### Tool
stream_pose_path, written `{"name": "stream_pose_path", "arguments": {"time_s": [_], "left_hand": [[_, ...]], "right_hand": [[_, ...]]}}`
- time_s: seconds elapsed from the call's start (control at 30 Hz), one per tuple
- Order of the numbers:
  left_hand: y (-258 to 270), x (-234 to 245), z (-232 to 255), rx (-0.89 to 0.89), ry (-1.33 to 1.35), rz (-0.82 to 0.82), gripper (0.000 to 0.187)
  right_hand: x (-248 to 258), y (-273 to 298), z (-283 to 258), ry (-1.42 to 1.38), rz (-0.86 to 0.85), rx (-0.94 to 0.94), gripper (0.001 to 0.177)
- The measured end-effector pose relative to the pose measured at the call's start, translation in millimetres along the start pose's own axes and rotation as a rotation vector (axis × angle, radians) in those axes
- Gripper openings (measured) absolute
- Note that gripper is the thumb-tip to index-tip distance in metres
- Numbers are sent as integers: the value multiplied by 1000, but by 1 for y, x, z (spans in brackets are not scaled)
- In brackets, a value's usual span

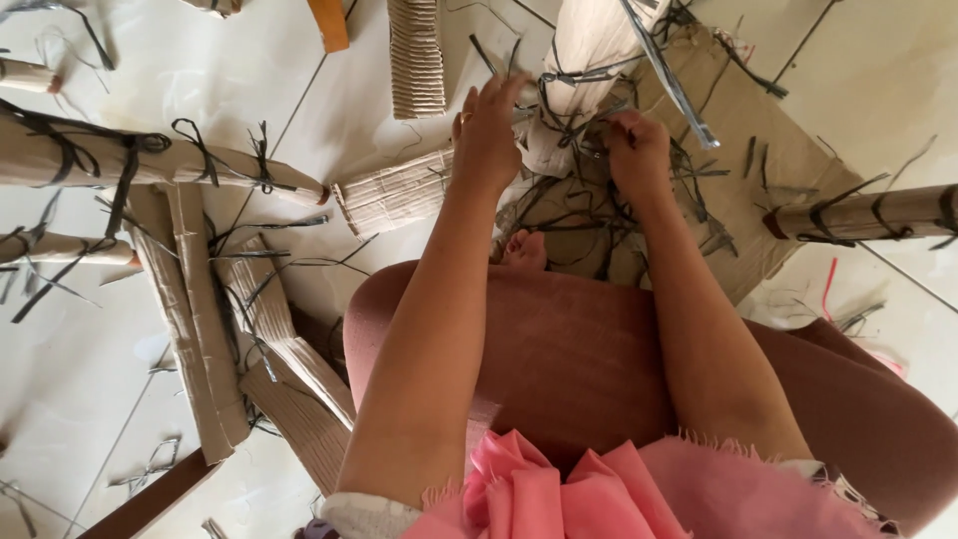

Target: Wrapping wooden furniture legs with corrugated cardboard and securing them with plastic ties for protection.

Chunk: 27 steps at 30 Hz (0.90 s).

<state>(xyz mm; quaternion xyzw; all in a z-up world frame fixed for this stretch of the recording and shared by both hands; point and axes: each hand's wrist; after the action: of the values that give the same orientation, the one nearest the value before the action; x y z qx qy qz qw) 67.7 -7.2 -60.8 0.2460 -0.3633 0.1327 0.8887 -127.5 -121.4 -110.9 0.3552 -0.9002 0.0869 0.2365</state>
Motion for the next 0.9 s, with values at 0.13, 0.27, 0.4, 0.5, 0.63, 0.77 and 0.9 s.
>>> {"name": "stream_pose_path", "arguments": {"time_s": [0.13,0.27,0.4,0.5,0.63,0.77,0.9], "left_hand": [[-17,-13,-11,-54,39,106,96],[-21,-17,-7,-25,23,1,97],[-24,-24,-13,-65,28,-18,65],[-33,-35,-25,9,32,-26,28],[-32,-21,-21,118,82,20,13],[-37,-24,-37,249,68,32,11],[-57,-72,-69,320,391,-11,19]], "right_hand": [[3,-17,4,-46,-59,-5,34],[2,-29,29,-156,-54,-89,46],[1,-29,27,-72,-106,-135,48],[-9,-32,20,37,-139,-323,30],[-20,-11,38,-18,-56,-56,19],[-25,-2,28,-68,-67,-4,15],[-26,5,7,-69,-51,32,11]]}}
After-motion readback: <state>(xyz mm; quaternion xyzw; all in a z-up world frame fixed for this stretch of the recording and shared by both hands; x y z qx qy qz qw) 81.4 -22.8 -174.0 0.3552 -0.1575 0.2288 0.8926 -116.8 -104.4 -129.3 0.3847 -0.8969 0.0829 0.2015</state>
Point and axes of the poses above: each hand's wrist, its own y-axis away from the middle knuckle, its own x-axis out of the back of the hand, z = x × y, and after that the axes turned 12 degrees about -z, right-handed
